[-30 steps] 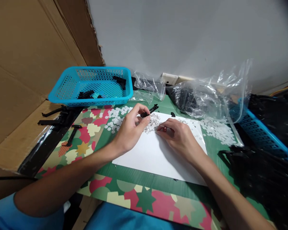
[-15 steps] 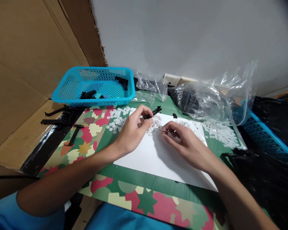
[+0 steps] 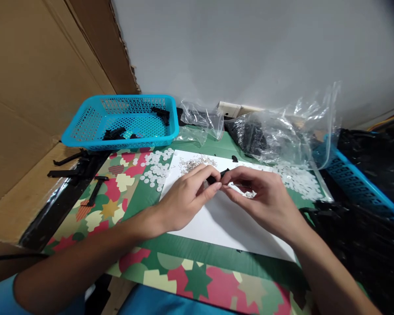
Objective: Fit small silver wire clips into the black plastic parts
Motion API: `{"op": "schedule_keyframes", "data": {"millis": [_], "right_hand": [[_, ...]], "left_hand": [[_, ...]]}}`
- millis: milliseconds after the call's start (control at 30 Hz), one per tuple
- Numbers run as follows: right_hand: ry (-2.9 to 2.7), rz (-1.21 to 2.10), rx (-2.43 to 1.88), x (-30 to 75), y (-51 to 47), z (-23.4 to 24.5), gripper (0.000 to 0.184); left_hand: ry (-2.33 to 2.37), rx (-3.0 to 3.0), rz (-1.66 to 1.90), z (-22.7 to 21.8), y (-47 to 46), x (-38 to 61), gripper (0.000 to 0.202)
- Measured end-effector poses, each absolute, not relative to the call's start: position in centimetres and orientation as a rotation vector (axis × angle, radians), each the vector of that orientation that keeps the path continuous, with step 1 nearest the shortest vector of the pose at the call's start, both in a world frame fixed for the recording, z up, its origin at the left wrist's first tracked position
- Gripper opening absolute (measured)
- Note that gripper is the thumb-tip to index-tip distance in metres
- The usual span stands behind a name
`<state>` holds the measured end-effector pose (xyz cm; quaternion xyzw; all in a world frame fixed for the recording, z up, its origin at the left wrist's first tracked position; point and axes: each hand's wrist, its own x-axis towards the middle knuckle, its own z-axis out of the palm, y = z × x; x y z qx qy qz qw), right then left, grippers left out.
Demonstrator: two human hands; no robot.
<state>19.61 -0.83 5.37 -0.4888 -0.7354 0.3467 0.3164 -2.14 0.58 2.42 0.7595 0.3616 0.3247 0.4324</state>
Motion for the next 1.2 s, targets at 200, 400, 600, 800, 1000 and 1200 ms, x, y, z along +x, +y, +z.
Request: {"op": "schedule_keyframes", "data": {"millis": [200,400,600,800,1000,1200], "right_hand": [[-1.868,0.909,-1.263,19.5,-1.0,5.2,0.005],[-1.709,1.058,-1.281,19.1,-1.0,4.4,0.008],[-1.512,1.203,-1.255,19.1,-0.9,3.9,0.011],[-1.701,0.923,-1.614,22.5,0.3,4.1,0.018],[-1.948,0.968,-1.704,23.0,0.5,4.4,0.020],[-1.967,0.968,-1.757,22.1,0.3,4.8,0.021]], "left_hand": [[0.919,1.967,0.780,2.5,0.5,-2.1,0.011],[0.908,1.698,0.844,2.5,0.5,-1.9,0.017],[0.907,1.620,0.775,2.7,0.2,-1.9,0.018],[0.994,1.712,0.590,3.4,-0.5,-1.8,0.022],[1.004,1.687,0.539,2.6,-0.8,-1.6,0.018],[1.013,1.686,0.501,2.1,-0.9,-1.7,0.019]]}}
